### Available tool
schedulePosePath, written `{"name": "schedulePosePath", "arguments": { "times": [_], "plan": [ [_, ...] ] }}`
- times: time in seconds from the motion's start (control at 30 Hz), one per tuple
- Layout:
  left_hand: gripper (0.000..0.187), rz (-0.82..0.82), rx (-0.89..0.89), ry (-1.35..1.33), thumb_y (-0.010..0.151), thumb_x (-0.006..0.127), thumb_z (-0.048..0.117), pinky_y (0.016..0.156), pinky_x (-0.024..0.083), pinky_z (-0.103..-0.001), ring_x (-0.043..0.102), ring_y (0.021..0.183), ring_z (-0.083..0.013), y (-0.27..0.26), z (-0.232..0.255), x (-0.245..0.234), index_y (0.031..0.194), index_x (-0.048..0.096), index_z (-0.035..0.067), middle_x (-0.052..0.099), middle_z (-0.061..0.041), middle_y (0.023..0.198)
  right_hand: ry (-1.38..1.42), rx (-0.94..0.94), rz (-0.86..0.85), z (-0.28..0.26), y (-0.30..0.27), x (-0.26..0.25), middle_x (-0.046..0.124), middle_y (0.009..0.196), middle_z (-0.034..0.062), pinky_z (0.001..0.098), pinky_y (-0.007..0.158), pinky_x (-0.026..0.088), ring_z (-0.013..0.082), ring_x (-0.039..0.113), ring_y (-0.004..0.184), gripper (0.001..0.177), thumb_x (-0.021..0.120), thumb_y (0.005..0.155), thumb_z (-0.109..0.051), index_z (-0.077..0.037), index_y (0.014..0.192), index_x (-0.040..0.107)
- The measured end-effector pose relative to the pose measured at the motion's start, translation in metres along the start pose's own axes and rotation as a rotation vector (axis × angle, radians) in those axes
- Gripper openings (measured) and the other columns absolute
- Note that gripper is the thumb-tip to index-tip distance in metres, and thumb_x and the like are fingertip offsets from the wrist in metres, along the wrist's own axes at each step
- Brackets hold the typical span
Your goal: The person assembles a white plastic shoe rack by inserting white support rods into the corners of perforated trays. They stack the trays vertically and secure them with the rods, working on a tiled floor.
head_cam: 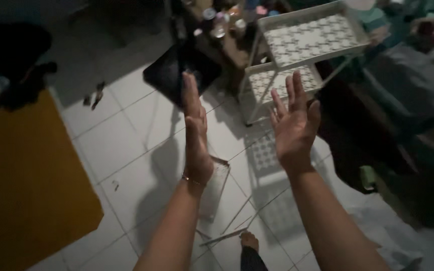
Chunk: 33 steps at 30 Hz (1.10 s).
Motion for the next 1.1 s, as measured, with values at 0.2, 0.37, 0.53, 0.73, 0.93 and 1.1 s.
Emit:
{"name": "schedulePosePath", "arguments": {
  "times": [0.2,0.37,0.53,0.73,0.93,1.1],
  "plan": [
    [0.090,-0.080,0.037,-0.041,0.103,0.022,0.083,0.140,-0.003,-0.056,-0.005,0.172,-0.0240,0.061,-0.003,0.091,0.171,0.005,0.026,-0.001,0.000,0.183,-0.153,-0.182,0.045,-0.086,0.046,-0.077,0.002,0.181,0.0089,0.0630,0.130,0.003,0.0437,0.009,0.167,0.094,0.032,0.095,-0.085,-0.029,0.170,0.017],
    [0.089,-0.126,0.025,-0.071,0.103,0.026,0.083,0.142,-0.001,-0.054,0.000,0.170,-0.0257,0.104,-0.033,0.147,0.171,0.010,0.029,0.004,-0.003,0.180,-0.192,-0.242,0.109,-0.112,0.082,-0.134,0.001,0.183,0.0086,0.0653,0.136,0.005,0.0451,0.008,0.170,0.090,0.033,0.100,-0.083,-0.030,0.171,0.018],
    [0.088,-0.197,0.007,-0.177,0.103,0.034,0.082,0.142,0.007,-0.053,0.002,0.171,-0.0287,0.150,-0.070,0.195,0.169,0.010,0.030,0.001,-0.008,0.180,-0.247,-0.193,0.235,-0.106,0.125,-0.179,0.005,0.181,0.0040,0.0672,0.128,0.002,0.0463,0.010,0.165,0.089,0.032,0.097,-0.081,-0.031,0.168,0.018],
    [0.090,-0.217,-0.071,-0.217,0.103,0.038,0.076,0.143,0.007,-0.050,-0.001,0.171,-0.0278,0.180,-0.112,0.221,0.171,0.007,0.025,-0.001,-0.007,0.180,-0.339,-0.200,0.230,-0.077,0.166,-0.217,0.006,0.182,0.0032,0.0602,0.134,0.007,0.0424,0.007,0.166,0.081,0.035,0.105,-0.072,-0.028,0.169,0.016],
    [0.086,-0.234,-0.069,-0.186,0.109,0.033,0.072,0.143,0.008,-0.046,0.004,0.170,-0.0240,0.197,-0.141,0.225,0.169,0.007,0.017,0.000,-0.006,0.180,-0.249,-0.053,0.535,0.002,0.202,-0.285,0.019,0.173,0.0155,0.0491,0.126,0.028,0.0352,0.028,0.158,0.079,0.052,0.105,-0.051,-0.021,0.167,0.012],
    [0.088,-0.203,-0.088,-0.126,0.107,0.031,0.073,0.143,0.008,-0.046,0.002,0.169,-0.0247,0.204,-0.159,0.209,0.172,0.006,0.019,0.001,-0.004,0.179,-0.131,0.548,0.802,0.108,0.195,-0.311,0.036,0.159,0.0114,0.0657,0.098,0.041,0.0353,0.045,0.136,0.095,0.069,0.092,-0.034,-0.031,0.160,0.003]
  ]
}}
Point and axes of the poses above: each hand's wrist, its own y-axis towards the middle knuckle, its own x-axis out of the palm, z = x × y, the point moved 10 cm from there along y, towards the middle knuckle
